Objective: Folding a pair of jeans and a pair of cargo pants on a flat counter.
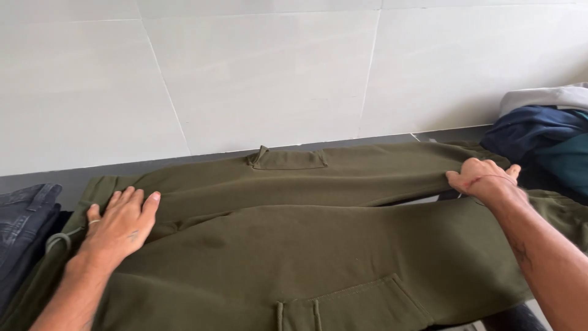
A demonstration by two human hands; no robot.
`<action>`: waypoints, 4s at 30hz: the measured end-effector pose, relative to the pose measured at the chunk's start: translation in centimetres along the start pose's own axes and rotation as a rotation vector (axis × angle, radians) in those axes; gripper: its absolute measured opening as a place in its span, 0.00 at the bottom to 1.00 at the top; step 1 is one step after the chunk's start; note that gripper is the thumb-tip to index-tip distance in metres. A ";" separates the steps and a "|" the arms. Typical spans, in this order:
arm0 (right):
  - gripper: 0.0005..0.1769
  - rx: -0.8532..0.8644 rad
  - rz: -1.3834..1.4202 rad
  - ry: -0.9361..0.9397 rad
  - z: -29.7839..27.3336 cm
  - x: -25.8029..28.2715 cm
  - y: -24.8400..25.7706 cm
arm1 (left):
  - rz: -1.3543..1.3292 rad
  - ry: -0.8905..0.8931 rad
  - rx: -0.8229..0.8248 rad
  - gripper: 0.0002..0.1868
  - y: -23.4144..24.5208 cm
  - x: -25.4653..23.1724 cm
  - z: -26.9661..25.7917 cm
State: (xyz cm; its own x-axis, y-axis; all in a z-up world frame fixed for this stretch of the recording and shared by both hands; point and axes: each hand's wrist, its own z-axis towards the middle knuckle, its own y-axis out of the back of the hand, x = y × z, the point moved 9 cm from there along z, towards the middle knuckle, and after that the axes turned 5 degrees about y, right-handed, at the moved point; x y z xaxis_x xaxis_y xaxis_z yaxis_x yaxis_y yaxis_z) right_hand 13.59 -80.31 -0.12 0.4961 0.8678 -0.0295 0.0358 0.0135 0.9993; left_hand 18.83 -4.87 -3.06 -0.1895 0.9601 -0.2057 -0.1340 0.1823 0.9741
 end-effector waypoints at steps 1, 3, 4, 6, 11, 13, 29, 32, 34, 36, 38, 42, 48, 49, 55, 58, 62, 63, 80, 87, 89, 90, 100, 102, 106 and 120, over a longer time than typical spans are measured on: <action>0.33 0.001 0.001 0.003 -0.9 1.7 0.5 | 0.002 0.003 -0.001 0.45 -0.7 -0.4 0.6; 0.34 -0.123 -0.066 0.129 -2.8 6.0 2.7 | -0.043 -0.032 0.002 0.41 -2.3 -1.8 1.8; 0.34 -0.125 -0.065 0.132 -0.5 6.7 0.8 | -0.043 -0.029 0.000 0.41 -2.3 -2.9 1.5; 0.43 -0.301 0.120 0.368 3.4 10.2 -1.4 | -0.024 -0.096 -0.005 0.49 -2.4 -5.6 1.0; 0.56 -0.132 0.265 0.356 1.2 12.1 -2.8 | 0.034 -0.016 0.080 0.65 0.6 -7.7 -2.0; 0.59 -0.088 0.204 0.313 -0.6 11.7 -2.0 | 0.055 0.019 0.104 0.69 1.0 -7.0 -2.0; 0.50 -0.082 0.178 0.250 1.8 9.1 -4.2 | -0.239 -0.106 -0.335 0.18 4.0 -4.7 -1.2; 0.50 -0.080 0.174 0.246 1.8 9.0 -4.2 | -0.207 -0.037 -0.263 0.23 3.7 -4.7 -1.1; 0.50 -0.077 0.173 0.243 1.6 8.9 -4.1 | -0.154 -0.003 -0.241 0.27 2.5 -3.7 -0.1; 0.51 -0.060 0.174 0.246 1.3 8.9 -3.8 | -0.074 -0.024 -0.288 0.29 1.2 -2.7 1.2; 0.51 -0.058 0.176 0.250 1.4 8.7 -3.9 | -0.058 -0.076 -0.346 0.29 -0.2 -1.9 2.1; 0.50 -0.062 0.139 0.263 1.3 8.9 -3.6 | 0.011 -0.187 -0.480 0.27 1.9 -4.0 -0.1; 0.40 -0.223 0.083 0.234 -2.1 9.6 -0.2 | -0.099 -0.224 -0.150 0.20 3.7 -12.2 -4.7; 0.40 -0.219 0.081 0.231 -3.8 10.8 0.8 | -0.099 -0.226 -0.145 0.20 4.0 -13.5 -5.5; 0.28 -0.260 0.383 0.478 -9.7 16.5 3.1 | -0.231 -0.421 0.057 0.23 5.3 -20.1 -11.3; 0.27 -0.467 0.462 0.891 -14.7 20.7 5.4 | -0.271 -0.508 0.087 0.23 3.7 -19.7 -12.1; 0.26 -0.386 0.468 0.978 -21.8 24.1 5.4 | -0.171 -0.639 -0.203 0.18 4.6 -19.4 -14.4; 0.27 -0.378 0.460 0.998 -23.2 24.3 5.1 | -0.152 -0.651 -0.294 0.16 5.2 -19.6 -15.3; 0.41 -0.171 0.130 1.094 -25.5 16.1 0.2 | 0.027 -0.520 -0.060 0.48 3.5 -7.2 -19.2; 0.36 -0.180 0.145 1.042 -28.2 18.2 1.1 | -0.116 -0.476 0.005 0.44 3.9 -8.9 -22.9; 0.36 -0.105 0.211 1.105 -29.8 19.9 0.8 | -0.119 -0.480 0.034 0.46 3.5 -8.4 -23.4; 0.36 -0.029 0.278 1.163 -30.8 20.9 0.6 | -0.121 -0.487 0.064 0.48 3.3 -8.2 -23.7; 0.43 -0.001 0.122 0.997 -29.0 20.1 0.1 | -0.070 -0.426 -0.210 0.41 6.1 -0.6 -23.4; 0.40 -0.032 -0.090 0.885 -29.1 21.5 0.8 | -0.309 -0.327 -0.287 0.25 8.0 0.6 -23.2; 0.35 -0.243 -0.008 1.155 -36.6 29.4 4.4 | -0.474 -0.185 -0.322 0.18 10.3 1.8 -23.9; 0.40 -0.058 0.387 1.393 -42.4 36.4 2.3 | 0.071 -0.290 -0.288 0.40 6.2 4.6 -21.8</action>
State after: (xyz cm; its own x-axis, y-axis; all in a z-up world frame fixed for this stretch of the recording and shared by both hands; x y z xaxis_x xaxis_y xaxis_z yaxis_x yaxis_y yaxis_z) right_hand -5.00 -27.63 2.12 -0.7670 0.5906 0.2506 0.0460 -0.3391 0.9396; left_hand -4.05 -3.90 -0.01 0.0687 0.9956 -0.0638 -0.4049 0.0863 0.9103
